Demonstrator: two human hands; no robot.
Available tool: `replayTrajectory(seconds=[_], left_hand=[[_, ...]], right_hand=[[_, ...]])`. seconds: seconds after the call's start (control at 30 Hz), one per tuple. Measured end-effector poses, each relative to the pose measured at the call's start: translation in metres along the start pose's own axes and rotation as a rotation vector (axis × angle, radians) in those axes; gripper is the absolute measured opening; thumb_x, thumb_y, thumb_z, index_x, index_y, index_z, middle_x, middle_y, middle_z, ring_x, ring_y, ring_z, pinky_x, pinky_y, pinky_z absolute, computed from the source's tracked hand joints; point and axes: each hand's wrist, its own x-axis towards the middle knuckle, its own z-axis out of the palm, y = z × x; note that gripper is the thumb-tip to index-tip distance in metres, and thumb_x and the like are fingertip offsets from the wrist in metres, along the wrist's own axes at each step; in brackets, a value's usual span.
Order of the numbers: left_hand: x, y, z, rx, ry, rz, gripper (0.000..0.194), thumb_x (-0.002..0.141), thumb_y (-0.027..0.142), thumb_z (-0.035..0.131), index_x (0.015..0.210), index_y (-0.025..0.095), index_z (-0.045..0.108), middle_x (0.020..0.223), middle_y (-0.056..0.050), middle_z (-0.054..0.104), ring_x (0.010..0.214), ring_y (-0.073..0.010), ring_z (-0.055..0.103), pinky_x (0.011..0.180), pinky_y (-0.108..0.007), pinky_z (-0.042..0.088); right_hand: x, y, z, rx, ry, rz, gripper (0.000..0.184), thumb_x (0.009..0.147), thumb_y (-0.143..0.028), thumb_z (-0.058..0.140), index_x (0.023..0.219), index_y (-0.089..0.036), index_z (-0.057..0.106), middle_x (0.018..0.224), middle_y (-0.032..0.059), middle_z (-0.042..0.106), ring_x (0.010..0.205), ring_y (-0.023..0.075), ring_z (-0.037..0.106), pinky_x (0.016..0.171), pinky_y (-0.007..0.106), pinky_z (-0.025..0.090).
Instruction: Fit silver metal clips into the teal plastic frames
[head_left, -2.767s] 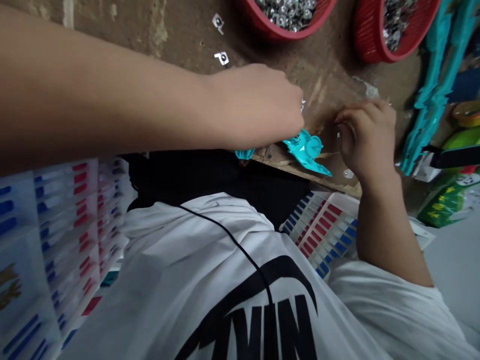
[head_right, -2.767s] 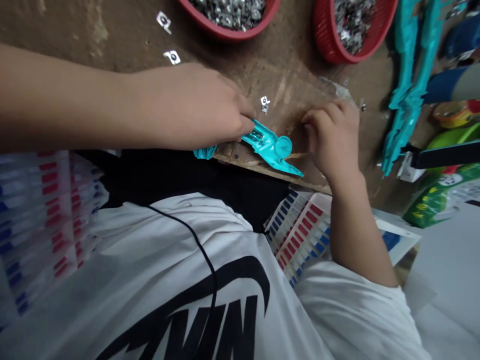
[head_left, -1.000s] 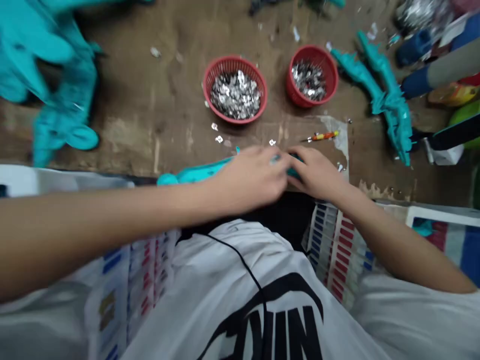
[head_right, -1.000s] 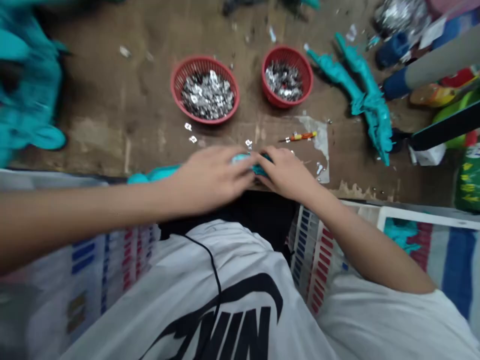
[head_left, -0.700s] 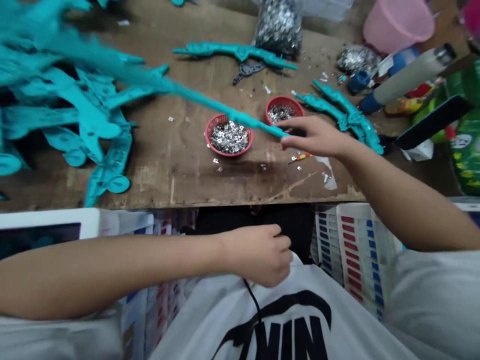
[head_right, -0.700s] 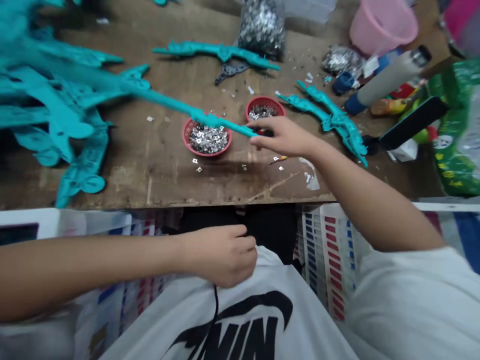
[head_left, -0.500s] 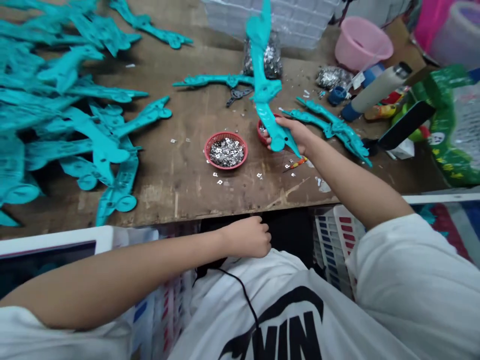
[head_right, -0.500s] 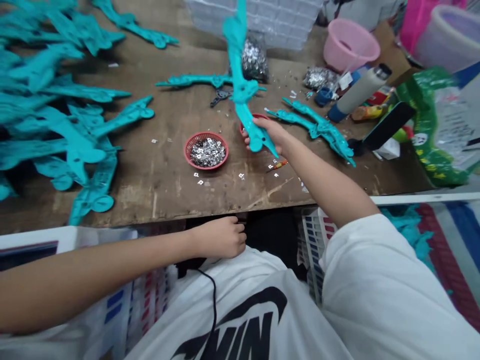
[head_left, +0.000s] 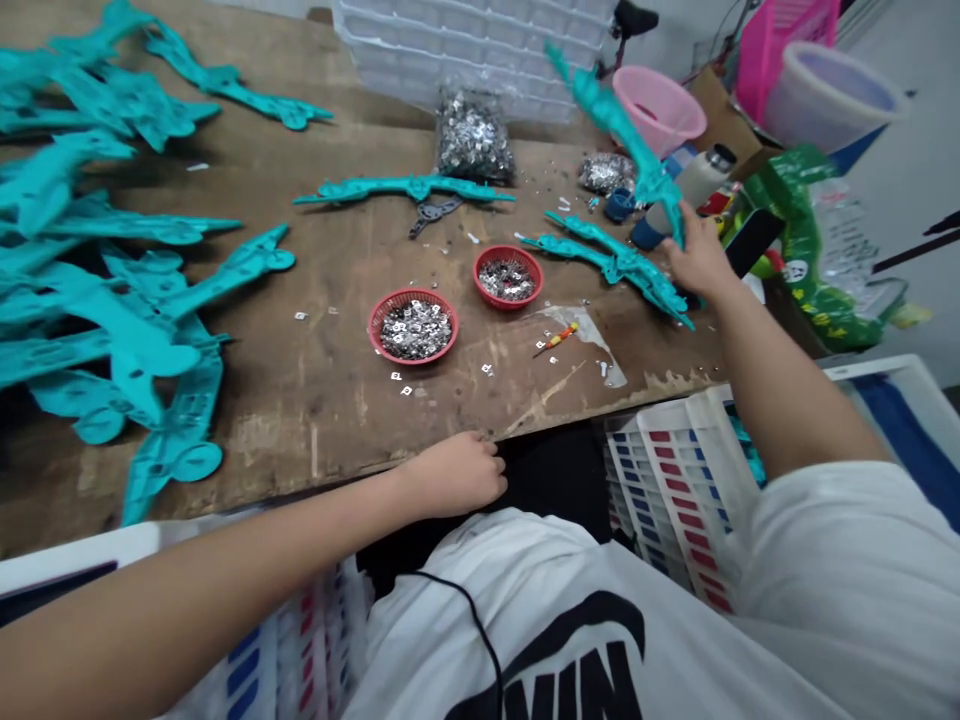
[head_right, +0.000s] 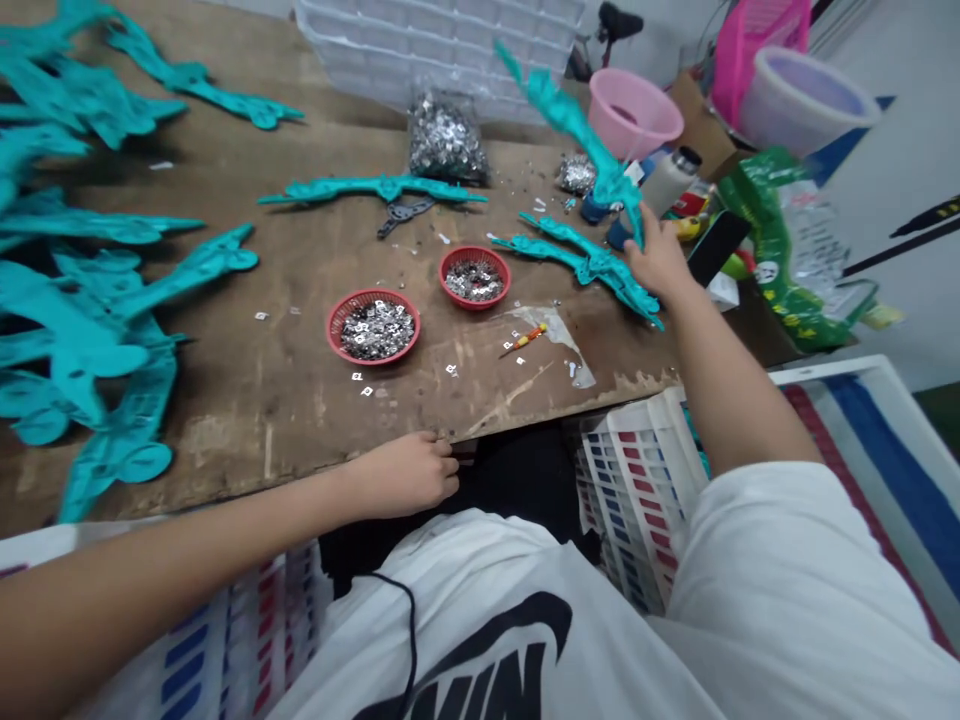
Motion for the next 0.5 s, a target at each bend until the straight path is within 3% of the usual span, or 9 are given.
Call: replayTrajectory(seconds=[0.07,0.17,0.27,0.37,0.5], left_hand=[[-0.001,-0.005,0.002,0.0,-0.021,-0.011,0.018,0.108,0.014,0.101,0.095,0.019,0.091,0.093,-0.007,0.09,0.09,-0.0259,0.084,0.077,-0.04,0.052],[-0.004,-0.009,0.006,-0.001,-0.056,-0.033,0.016,0.108,0.013,0.099,0.095,0.019,0.09,0.093,-0.007,0.09,0.088,-0.0256,0.084,0.076,-0.039,0.052],[-0.005,-0.011,0.009,0.0,-0.084,-0.045,0.017,0.108,0.013,0.099,0.095,0.019,0.09,0.092,-0.007,0.09,0.091,-0.0259,0.086,0.078,-0.039,0.053],[-0.006,-0.012,0.009,0.003,-0.096,-0.047,0.017,0.108,0.016,0.1,0.096,0.02,0.09,0.094,-0.006,0.09,0.092,-0.0257,0.086,0.079,-0.039,0.055],[-0.004,-0.014,0.009,-0.003,-0.082,-0.056,0.019,0.109,0.017,0.1,0.093,0.02,0.09,0.093,-0.006,0.09,0.091,-0.0257,0.086,0.078,-0.04,0.055]], right_hand=[[-0.003,0.017,0.013,-0.068,-0.083,0.101,0.09,0.131,-0.039,0.059,0.21,-0.006,0.029,0.199,0.0447,0.043,0.188,0.055,0.049,0.153,0.068,0.041],[-0.002,0.031,0.037,-0.102,-0.146,0.155,0.091,0.131,-0.044,0.058,0.21,-0.007,0.031,0.194,0.0462,0.046,0.185,0.0617,0.05,0.15,0.076,0.042],[0.007,0.042,0.056,-0.136,-0.264,0.197,0.098,0.129,-0.052,0.063,0.21,-0.009,0.029,0.2,0.0438,0.04,0.187,0.0592,0.048,0.153,0.07,0.04],[0.018,0.05,0.065,-0.132,-0.341,0.209,0.107,0.119,-0.051,0.083,0.207,-0.012,0.036,0.202,0.0412,0.04,0.181,0.0564,0.059,0.152,0.065,0.044],[0.024,0.056,0.065,-0.12,-0.323,0.201,0.107,0.109,-0.04,0.092,0.2,-0.01,0.045,0.191,0.0421,0.057,0.167,0.0524,0.071,0.144,0.062,0.054]])
